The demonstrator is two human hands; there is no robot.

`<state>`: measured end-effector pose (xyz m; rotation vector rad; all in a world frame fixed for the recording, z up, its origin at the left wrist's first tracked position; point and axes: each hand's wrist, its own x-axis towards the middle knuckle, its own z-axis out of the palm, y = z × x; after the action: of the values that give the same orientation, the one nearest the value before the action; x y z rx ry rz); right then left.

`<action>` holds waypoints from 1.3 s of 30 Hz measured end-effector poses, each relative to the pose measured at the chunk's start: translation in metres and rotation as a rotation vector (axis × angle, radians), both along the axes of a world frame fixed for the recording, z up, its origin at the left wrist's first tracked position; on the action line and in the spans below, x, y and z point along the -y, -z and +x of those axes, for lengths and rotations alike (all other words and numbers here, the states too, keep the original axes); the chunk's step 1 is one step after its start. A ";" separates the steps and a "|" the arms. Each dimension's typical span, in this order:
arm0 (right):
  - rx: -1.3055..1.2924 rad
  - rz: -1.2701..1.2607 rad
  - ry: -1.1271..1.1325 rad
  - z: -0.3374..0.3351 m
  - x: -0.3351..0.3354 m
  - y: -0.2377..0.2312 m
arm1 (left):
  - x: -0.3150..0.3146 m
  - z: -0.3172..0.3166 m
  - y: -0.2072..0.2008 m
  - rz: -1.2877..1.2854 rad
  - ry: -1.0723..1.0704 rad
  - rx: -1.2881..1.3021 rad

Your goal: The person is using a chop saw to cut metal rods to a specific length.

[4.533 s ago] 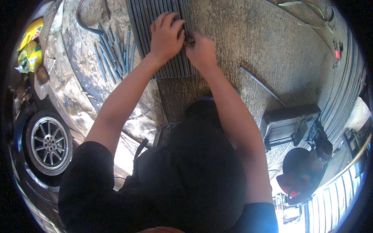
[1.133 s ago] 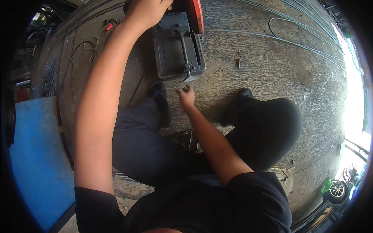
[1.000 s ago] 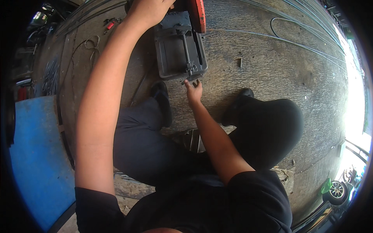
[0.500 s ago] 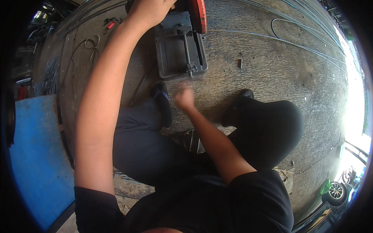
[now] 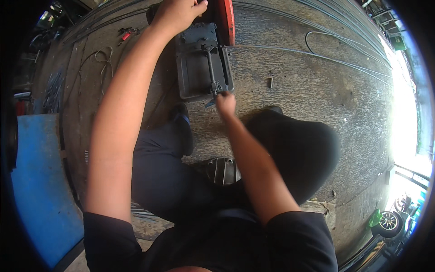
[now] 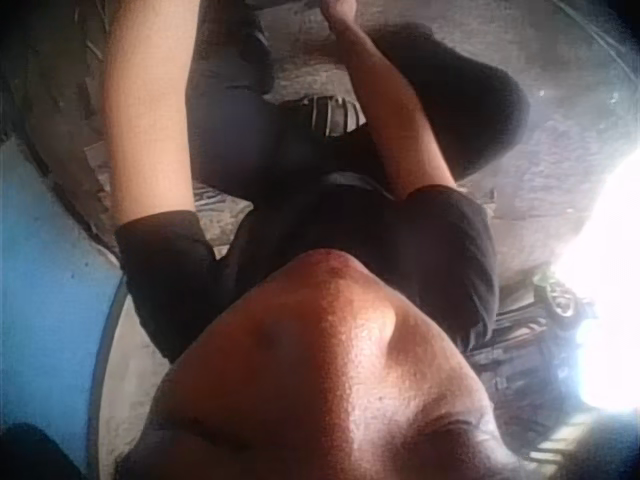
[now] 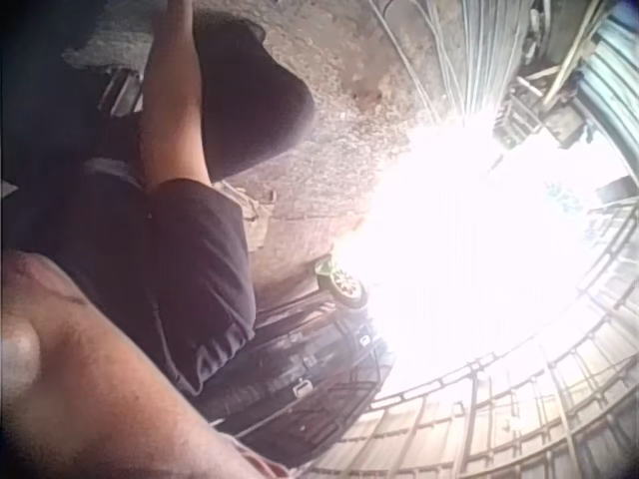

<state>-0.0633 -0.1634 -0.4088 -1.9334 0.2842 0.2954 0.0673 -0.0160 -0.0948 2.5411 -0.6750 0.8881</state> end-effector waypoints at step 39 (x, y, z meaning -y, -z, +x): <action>0.176 -0.934 -0.690 0.330 0.221 0.060 | 0.007 0.096 -0.001 -0.614 0.446 0.062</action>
<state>0.2668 -0.3846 -0.4683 -2.9292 -0.4714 0.4890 0.1634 -0.0230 -0.0937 1.7403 -0.7955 0.8501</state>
